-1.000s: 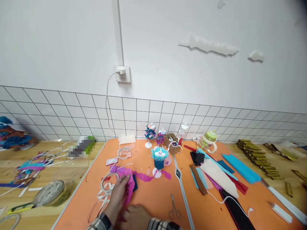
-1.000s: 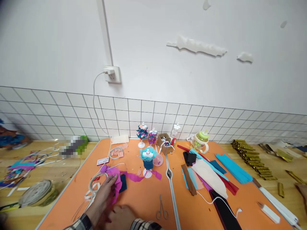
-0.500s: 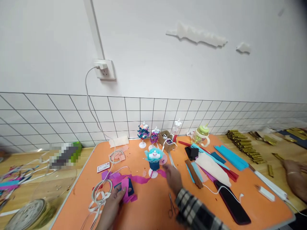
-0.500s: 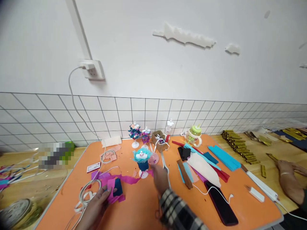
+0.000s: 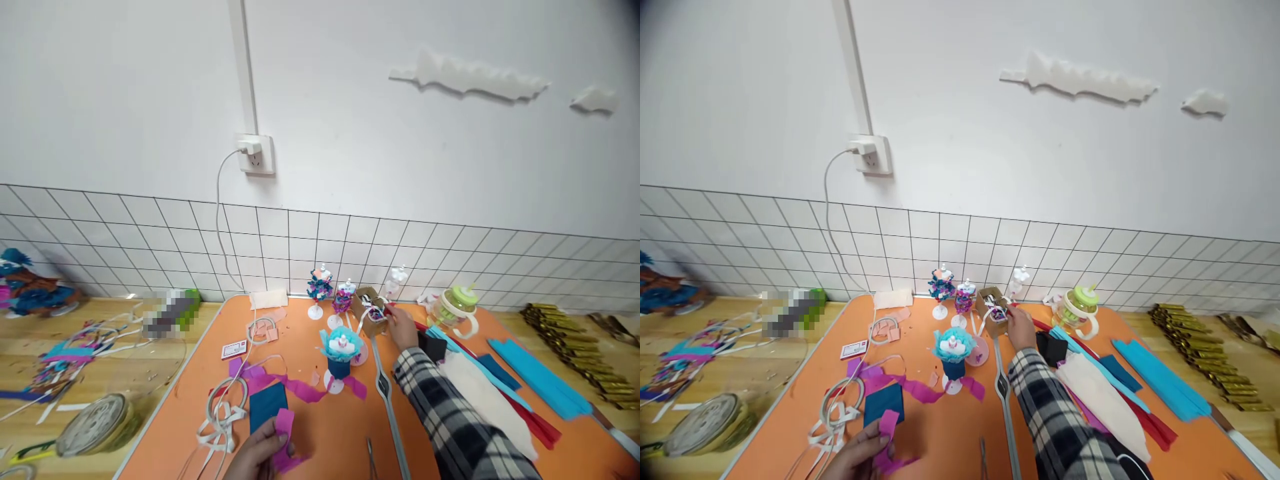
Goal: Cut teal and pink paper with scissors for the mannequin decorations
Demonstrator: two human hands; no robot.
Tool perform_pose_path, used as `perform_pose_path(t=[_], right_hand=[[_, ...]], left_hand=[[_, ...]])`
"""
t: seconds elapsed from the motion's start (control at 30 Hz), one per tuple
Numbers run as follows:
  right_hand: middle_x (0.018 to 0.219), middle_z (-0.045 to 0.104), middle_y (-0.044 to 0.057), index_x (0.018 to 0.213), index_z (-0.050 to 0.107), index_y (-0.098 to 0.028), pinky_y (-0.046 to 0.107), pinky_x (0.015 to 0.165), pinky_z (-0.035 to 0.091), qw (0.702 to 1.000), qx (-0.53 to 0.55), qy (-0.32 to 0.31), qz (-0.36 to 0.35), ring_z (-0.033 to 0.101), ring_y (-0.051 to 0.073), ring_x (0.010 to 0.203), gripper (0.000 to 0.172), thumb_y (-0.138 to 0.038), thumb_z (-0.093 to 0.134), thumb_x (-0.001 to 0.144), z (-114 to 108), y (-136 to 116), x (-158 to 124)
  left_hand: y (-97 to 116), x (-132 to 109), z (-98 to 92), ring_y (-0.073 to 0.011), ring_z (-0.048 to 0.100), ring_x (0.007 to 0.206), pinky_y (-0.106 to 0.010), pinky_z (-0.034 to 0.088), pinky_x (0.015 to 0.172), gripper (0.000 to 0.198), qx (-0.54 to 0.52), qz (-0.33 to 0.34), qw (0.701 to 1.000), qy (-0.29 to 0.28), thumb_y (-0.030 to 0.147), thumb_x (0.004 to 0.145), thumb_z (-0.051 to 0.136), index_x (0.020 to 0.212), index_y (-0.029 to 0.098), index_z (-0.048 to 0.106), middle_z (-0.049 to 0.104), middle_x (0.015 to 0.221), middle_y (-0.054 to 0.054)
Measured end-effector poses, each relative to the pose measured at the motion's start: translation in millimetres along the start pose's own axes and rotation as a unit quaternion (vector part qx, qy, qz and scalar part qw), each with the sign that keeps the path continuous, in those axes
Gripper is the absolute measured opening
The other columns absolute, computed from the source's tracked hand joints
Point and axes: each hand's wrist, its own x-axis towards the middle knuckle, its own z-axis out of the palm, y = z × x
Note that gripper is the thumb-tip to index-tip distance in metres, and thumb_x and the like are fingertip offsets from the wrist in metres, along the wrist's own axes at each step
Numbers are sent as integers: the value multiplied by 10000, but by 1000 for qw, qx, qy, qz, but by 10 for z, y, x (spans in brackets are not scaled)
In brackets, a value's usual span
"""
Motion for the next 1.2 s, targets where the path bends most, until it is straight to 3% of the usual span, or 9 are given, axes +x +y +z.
perform_pose_path(t=[0.13,0.23,0.33,0.57,0.77,0.83,1.0,1.13,1.2], right_hand=[[1167,689,186,1169,677,-100,428,963,511,999,-14,-34,25,646,282,1111,436,-236,280,1050,127,60,-1066],[1067,728,113,1063,735,-177,311,913,532,989,-9,-145,-9,690,238,1007,246,-225,535,928,392,-36,-2037],[1210,688,141,1228,687,-155,335,1003,500,978,-33,-208,-3,654,276,1148,460,-93,633,775,625,-110,-2596],[1211,649,117,1121,697,-186,300,1026,446,956,-95,-276,-23,607,232,1173,418,25,513,810,638,-43,-2551],[1216,635,154,1346,591,-161,364,997,469,949,-145,-279,-1,621,278,1138,544,3,543,829,501,-59,-2612],[1244,629,142,1351,584,-175,359,1011,464,949,-149,-277,-4,604,280,1172,532,-44,584,835,462,-57,-2652],[1182,636,149,1166,651,-166,384,941,508,952,-170,-257,6,624,288,1122,255,-162,525,945,424,-45,-2808],[1171,653,107,1131,664,-173,346,964,516,951,-167,-258,-35,649,216,1094,216,-108,543,964,489,-34,-2887],[1201,652,97,1167,654,-163,400,950,540,952,-167,-249,-63,647,226,1092,192,-196,591,989,532,-19,-2897]], left_hand=[[214,28,123,-148,487,587,-270,400,613,266,143,67,987,-41,379,622,885,665,178,716,565,590,27],[394,-12,243,-169,487,617,-290,372,632,331,233,92,966,-71,467,636,866,671,194,683,565,597,31],[517,-122,357,-192,527,678,-303,383,679,319,276,68,953,-103,479,685,839,759,203,697,614,652,20],[658,-438,404,-179,470,653,-308,352,659,390,332,77,932,-126,577,752,775,738,212,638,583,640,23],[710,-543,347,-177,455,679,-300,360,672,458,337,108,929,-109,653,742,758,781,215,632,568,666,26],[658,-515,356,-174,452,678,-295,366,667,457,321,124,934,-99,649,733,764,790,217,628,551,673,32],[379,-332,394,-173,458,651,-295,364,650,404,341,135,926,-84,584,709,783,712,213,622,528,636,37],[177,-203,406,-172,457,638,-296,365,644,389,336,132,929,-83,556,693,792,664,213,613,516,615,40],[137,-186,401,-170,462,637,-296,372,645,377,329,130,931,-89,549,706,785,680,206,630,523,619,37]])
